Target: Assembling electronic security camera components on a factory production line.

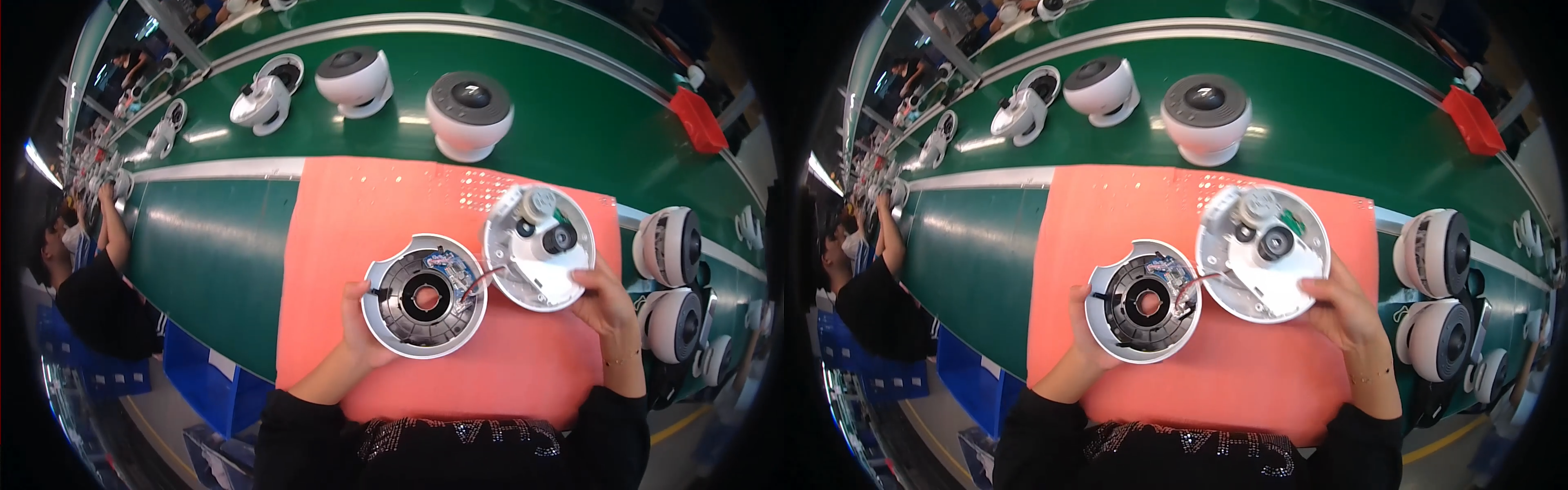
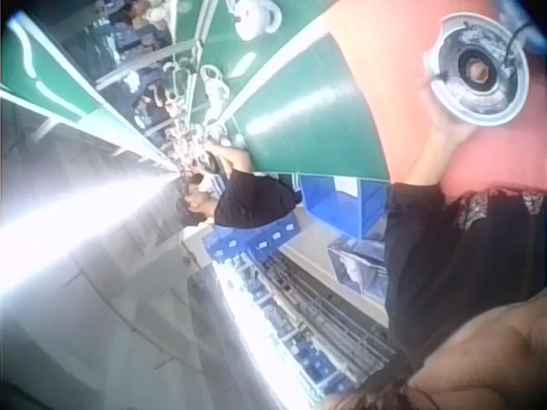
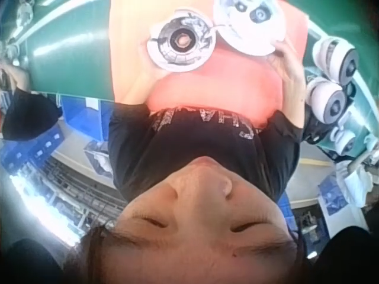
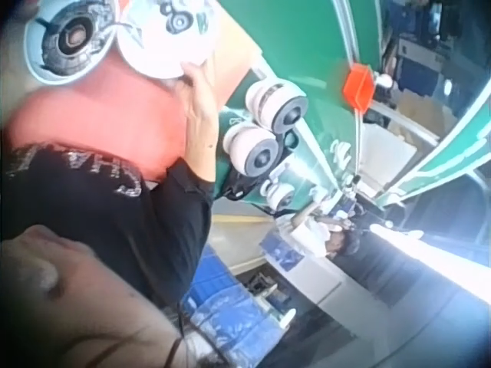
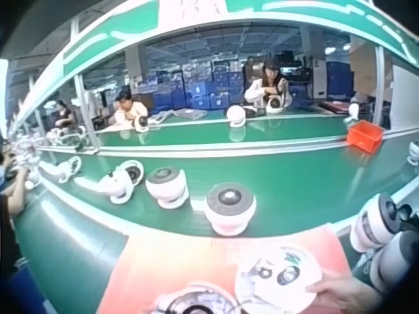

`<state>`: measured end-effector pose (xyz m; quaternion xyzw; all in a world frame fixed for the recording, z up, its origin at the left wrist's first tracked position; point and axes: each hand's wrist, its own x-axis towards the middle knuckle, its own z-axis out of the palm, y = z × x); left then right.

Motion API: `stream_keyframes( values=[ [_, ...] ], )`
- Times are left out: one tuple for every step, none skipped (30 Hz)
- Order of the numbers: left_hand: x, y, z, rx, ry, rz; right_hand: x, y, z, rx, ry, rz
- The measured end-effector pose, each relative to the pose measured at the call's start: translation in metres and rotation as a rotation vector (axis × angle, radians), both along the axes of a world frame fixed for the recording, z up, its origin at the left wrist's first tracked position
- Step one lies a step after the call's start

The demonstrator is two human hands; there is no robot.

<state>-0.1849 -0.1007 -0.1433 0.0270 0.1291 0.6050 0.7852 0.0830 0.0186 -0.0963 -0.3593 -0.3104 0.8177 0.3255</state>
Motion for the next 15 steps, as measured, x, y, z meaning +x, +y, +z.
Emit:
stream_keyframes(
  values=[
    [-0.003, -0.008, -0.004, 0.002, 0.124, 0.054, 0.002, -0.007, -0.009, -0.051, -0.022, 0.02],
    [-0.013, -0.014, -0.008, 0.006, 0.257, 0.096, -0.004, -0.016, -0.018, -0.045, -0.1, 0.049],
    [-0.022, -0.019, -0.01, -0.018, 0.253, 0.092, -0.006, -0.025, -0.025, -0.034, -0.184, 0.065],
    [-0.028, -0.023, -0.011, -0.027, 0.252, 0.088, 0.0, -0.033, -0.048, 0.126, -0.264, 0.079],
    [-0.031, -0.025, -0.013, -0.064, 0.354, 0.069, -0.006, -0.036, -0.043, 0.285, -0.422, 0.112],
    [-0.032, -0.03, -0.013, -0.105, 0.459, 0.056, -0.009, -0.04, -0.03, 0.443, -0.574, 0.154],
    [-0.03, -0.033, -0.013, -0.132, 0.471, 0.046, -0.025, -0.051, -0.009, 0.415, -0.706, -0.005],
    [-0.028, -0.038, -0.009, -0.155, 0.481, 0.024, -0.028, -0.055, -0.007, 0.736, -0.879, -0.044],
    [-0.023, -0.045, 0.001, -0.18, 0.499, 0.011, -0.031, -0.058, 0.0, 1.065, -1.027, -0.081],
    [-0.018, -0.052, 0.011, -0.21, 0.526, -0.006, -0.04, -0.064, 0.012, 1.361, -1.033, -0.105],
    [-0.016, -0.065, 0.015, -0.21, 0.573, -0.009, -0.058, -0.071, 0.024, 1.395, -0.83, 0.135],
    [0.004, -0.054, 0.024, -0.102, 0.418, -0.088, -0.052, -0.084, 0.057, 1.401, -0.778, 0.309],
    [0.009, -0.056, 0.02, -0.082, 0.321, -0.073, -0.063, -0.087, 0.035, 1.558, -0.671, 0.368],
    [0.016, -0.051, 0.025, -0.053, 0.339, -0.133, -0.067, -0.098, 0.024, 1.719, -0.625, 0.403],
    [0.024, -0.051, 0.032, -0.073, 0.379, -0.152, -0.077, -0.105, 0.019, 1.799, -0.61, 0.264]
  ],
)
